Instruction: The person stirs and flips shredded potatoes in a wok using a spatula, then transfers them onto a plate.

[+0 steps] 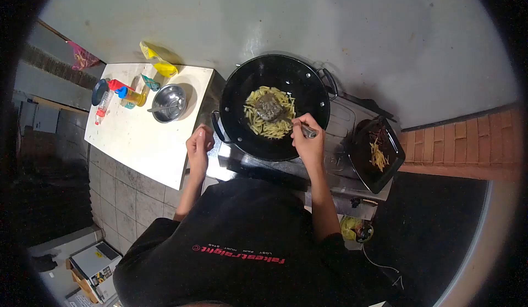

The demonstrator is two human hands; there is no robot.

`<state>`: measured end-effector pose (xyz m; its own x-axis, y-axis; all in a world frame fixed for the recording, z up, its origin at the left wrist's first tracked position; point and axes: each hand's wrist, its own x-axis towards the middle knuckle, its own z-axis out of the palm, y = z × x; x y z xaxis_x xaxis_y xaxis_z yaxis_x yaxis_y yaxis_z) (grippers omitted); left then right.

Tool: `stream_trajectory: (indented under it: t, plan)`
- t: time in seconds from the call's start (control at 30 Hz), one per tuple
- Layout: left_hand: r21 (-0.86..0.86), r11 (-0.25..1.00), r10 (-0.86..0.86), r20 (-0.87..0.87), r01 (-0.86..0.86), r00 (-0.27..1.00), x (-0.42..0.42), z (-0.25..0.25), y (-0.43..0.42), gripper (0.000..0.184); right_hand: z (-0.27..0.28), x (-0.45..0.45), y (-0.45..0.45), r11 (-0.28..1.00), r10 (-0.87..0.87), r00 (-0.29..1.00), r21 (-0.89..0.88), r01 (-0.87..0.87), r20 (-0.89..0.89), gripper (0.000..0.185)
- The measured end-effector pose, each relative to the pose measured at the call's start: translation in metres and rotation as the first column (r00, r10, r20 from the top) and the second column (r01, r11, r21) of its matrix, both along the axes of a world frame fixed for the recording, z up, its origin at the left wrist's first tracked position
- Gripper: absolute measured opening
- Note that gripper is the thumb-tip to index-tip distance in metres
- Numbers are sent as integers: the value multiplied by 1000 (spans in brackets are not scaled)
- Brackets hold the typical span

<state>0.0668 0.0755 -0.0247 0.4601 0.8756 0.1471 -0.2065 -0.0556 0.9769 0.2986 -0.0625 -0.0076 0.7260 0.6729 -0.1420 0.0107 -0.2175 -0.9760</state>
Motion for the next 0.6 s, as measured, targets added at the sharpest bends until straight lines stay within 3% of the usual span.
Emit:
stream_trajectory:
  t: [0.03, 0.1, 0.23, 0.3, 0.37, 0.47, 0.6]
  plan:
    - [-1, 1000, 1, -2, -1, 1000, -1, -1, 0, 41, -3, 0, -2, 1000, 1, 1000, -1, -1, -2, 12]
    - [-15, 1000, -20, 40, 21, 999, -2, -2, 1, 44, -8, -1, -9, 999, 36, 974, -22, -32, 225, 11]
    - [1, 1000, -4, 43, 4, 999, -2, -2, 1, 47, 2, -9, -10, 995, 44, 995, -90, -37, 87, 12]
    - [61, 998, -20, 7, 19, 1000, -5, -3, 0, 44, -1, -7, -4, 999, 37, 997, -9, -38, -73, 14]
    - [74, 997, -27, 8, 27, 1000, -9, -3, -2, 44, 3, -6, -3, 1000, 23, 997, -10, -24, -67, 16]
    - [87, 996, -37, 10, 36, 999, -15, 0, -5, 45, 13, -9, -9, 998, -36, 987, 59, 27, 157, 14]
    - [98, 995, -20, 22, 18, 1000, -19, -2, -6, 46, 22, -5, -25, 996, -74, 988, 58, 67, 134, 14]
